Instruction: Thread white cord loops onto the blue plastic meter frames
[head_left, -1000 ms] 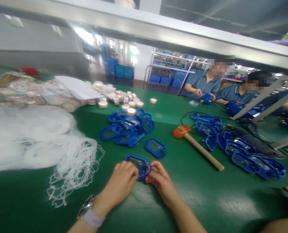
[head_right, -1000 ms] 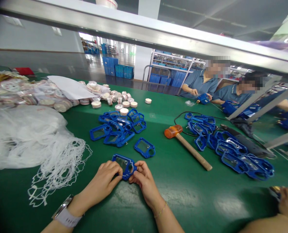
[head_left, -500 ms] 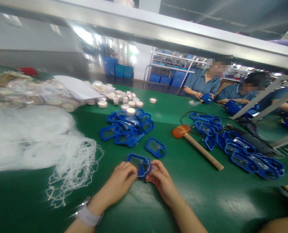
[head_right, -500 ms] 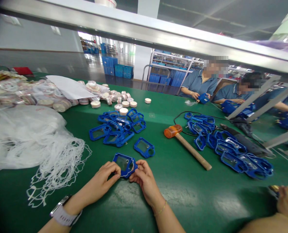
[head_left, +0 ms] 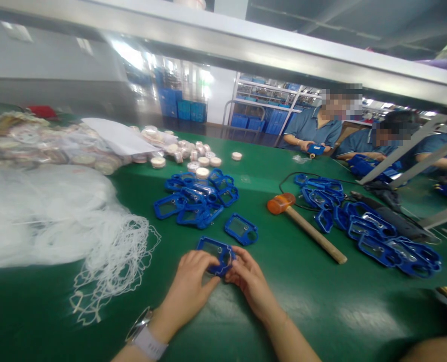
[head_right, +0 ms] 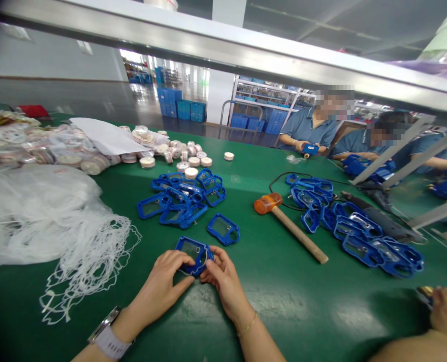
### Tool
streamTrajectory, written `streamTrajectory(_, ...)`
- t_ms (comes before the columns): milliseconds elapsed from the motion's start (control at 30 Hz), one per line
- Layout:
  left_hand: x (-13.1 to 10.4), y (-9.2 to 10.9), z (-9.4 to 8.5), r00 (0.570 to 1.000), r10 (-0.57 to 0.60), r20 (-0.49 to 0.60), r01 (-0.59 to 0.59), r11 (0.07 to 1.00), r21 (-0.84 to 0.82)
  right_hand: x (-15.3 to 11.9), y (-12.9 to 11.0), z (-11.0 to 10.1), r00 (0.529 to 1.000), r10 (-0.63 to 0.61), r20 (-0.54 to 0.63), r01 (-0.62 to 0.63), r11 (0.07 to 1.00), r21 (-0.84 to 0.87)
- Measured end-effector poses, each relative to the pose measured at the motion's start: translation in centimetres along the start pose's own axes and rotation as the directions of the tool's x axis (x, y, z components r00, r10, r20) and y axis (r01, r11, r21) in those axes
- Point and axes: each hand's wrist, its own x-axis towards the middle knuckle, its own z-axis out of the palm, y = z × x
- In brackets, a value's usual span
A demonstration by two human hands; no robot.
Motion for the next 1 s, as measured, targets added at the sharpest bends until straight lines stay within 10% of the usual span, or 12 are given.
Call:
streamTrajectory(567,0.2,0.6,0.8,0.997,0.038,-0.073,-0.037,0.999,0.017,0.2,0.6,0.5,0.998,-0.017,-0.052,0.017,1.0,-0.014)
streamTrajectory(733,0.1,-0.9,0.6,0.939,-0.139,-0.314,0.065,0.97,-0.236,0.0,0.0,0.1,0.998,0.021,-0.066,-0.015,0.996,0.089)
streamTrajectory(833,0.3,-1.7,0.3,0.883,-0.392,-0.257,0.189,0.799,-0.57,-0.2,-0.5,-0.1,0.996,0.051,-0.078,-0.038,0.987,0.158)
streamTrajectory(1000,0.4,-0.5,-0.4,0.855,-0.452,0.254,0.368,0.183,-0.912,-0.4,-0.8,0.2,0.998,0.05,-0.025,-0.043,0.976,0.214)
